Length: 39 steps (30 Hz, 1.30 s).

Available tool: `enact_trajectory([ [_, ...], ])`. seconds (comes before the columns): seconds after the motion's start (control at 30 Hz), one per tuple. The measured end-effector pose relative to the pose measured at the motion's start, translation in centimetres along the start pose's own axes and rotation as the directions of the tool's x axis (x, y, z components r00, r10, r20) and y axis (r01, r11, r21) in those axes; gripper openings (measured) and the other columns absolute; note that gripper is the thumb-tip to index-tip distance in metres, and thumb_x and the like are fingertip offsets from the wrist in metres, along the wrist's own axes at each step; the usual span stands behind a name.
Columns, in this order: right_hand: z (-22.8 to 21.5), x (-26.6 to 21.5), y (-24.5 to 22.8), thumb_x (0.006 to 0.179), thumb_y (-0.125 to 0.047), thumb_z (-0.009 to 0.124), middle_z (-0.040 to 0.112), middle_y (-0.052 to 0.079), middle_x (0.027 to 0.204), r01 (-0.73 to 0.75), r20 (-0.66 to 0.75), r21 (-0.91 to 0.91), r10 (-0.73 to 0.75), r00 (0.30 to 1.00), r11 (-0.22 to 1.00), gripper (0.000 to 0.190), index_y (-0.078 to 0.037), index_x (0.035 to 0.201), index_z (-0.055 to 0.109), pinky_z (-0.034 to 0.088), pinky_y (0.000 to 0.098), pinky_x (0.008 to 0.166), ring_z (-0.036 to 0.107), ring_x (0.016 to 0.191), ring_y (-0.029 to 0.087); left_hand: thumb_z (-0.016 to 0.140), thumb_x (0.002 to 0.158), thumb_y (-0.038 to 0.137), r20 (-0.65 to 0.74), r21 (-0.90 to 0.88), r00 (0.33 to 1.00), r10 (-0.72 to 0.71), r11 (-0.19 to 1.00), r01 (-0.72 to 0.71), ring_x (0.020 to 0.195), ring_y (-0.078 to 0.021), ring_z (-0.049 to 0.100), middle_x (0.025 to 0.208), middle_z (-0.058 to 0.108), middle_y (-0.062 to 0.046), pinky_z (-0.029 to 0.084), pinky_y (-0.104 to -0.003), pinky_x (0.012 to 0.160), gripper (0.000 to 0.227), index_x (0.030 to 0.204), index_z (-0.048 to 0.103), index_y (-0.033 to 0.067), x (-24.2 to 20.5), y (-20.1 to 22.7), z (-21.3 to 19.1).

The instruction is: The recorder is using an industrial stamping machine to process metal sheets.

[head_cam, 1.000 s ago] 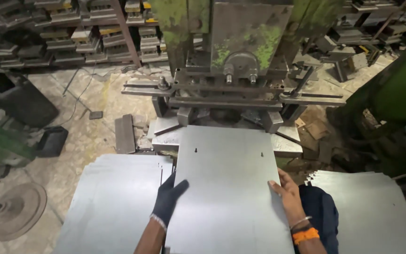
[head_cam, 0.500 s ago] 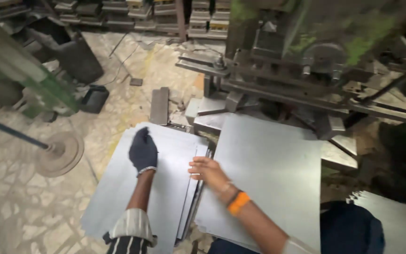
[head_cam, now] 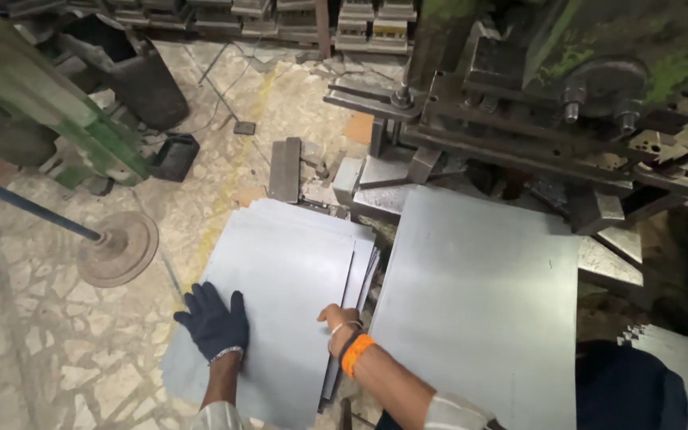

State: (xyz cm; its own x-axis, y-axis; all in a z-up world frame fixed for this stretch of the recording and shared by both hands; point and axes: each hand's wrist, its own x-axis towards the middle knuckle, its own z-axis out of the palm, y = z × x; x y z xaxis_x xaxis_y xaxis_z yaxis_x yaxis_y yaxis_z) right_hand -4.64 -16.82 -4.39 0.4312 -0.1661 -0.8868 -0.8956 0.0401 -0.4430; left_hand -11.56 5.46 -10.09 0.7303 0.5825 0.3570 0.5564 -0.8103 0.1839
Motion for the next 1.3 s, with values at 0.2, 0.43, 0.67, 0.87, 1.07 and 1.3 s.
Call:
enact_trajectory([
  [0.2,-1.8,-2.1,-2.3,0.079,0.006,0.074,0.057,0.008,0.067,0.326,0.232,-0.19,-0.28,0.931,0.926,0.029,-0.007,0.069,0.051,0.047,0.0313,0.052,0.051,0.057,0.019,0.041,0.094,0.06,0.495,-0.07,0.849,-0.182,0.966,0.248,0.146,-0.043,0.036,0.166,0.033,-0.009,0.036,-0.053,0.114,0.076,0.155,0.04,0.015,3.0,1.1,-5.4],
  [0.43,-16.6,-5.7,-8.6,0.077,0.001,0.075,0.06,0.013,0.063,0.539,0.349,0.182,-0.567,0.746,0.822,0.016,0.005,0.065,0.067,0.048,0.0353,0.056,0.055,0.053,0.023,0.06,0.087,0.052,0.861,-0.341,0.505,-0.065,0.663,0.666,0.102,-0.0288,0.065,0.123,0.069,-0.014,0.052,-0.039,0.089,0.07,0.136,0.062,0.0025,4.3,4.1,-8.5],
  [0.67,-36.7,-1.9,-9.3,0.09,-0.004,0.067,0.07,0.019,0.095,0.657,-0.003,0.281,-0.684,0.73,0.7,0.025,0.012,0.108,0.072,0.047,0.0336,0.077,0.061,0.082,0.025,0.06,0.083,-0.01,0.879,-0.446,0.415,0.236,0.096,0.89,0.112,-0.0415,0.066,0.133,0.067,-0.036,0.052,-0.046,0.102,0.061,0.143,0.052,-0.0155,-0.1,20.5,-19.9],
  [0.87,-40.3,-5.1,-10.7,0.093,-0.01,0.063,0.07,0.017,0.098,0.757,-0.093,0.245,-0.762,0.64,0.606,0.031,0.01,0.116,0.066,0.044,0.0302,0.075,0.06,0.08,0.021,0.068,0.082,-0.005,0.61,-0.749,0.611,0.505,0.114,0.653,0.1,-0.0233,0.068,0.129,0.072,-0.019,0.055,-0.031,0.087,0.069,0.149,0.052,-0.0013,0.7,27.7,-11.5],
  [1.07,-42.3,4.1,-16.7,0.079,-0.021,0.085,0.071,0.006,0.095,0.723,-0.175,0.235,-0.704,0.688,0.649,0.042,-0.007,0.117,0.074,0.052,0.0312,0.082,0.066,0.087,0.016,0.082,0.08,-0.002,0.668,-0.692,0.585,0.46,0.095,0.716,0.103,-0.0366,0.073,0.122,0.069,-0.024,0.06,-0.046,0.089,0.089,0.157,0.042,0.0106,4.1,33.2,-7.9],
  [1.3,-42.0,5.5,-23.3,0.082,-0.022,0.081,0.062,0.009,0.085,0.791,-0.203,0.227,-0.767,0.609,0.568,0.032,-0.001,0.106,0.075,0.049,0.032,0.083,0.054,0.087,0.014,0.094,0.076,0.012,0.681,-0.695,0.598,0.422,0.116,0.71,0.096,-0.0275,0.075,0.112,0.075,-0.016,0.06,-0.044,0.089,0.062,0.133,0.069,0.0098,10.4,37.5,0.1],
])
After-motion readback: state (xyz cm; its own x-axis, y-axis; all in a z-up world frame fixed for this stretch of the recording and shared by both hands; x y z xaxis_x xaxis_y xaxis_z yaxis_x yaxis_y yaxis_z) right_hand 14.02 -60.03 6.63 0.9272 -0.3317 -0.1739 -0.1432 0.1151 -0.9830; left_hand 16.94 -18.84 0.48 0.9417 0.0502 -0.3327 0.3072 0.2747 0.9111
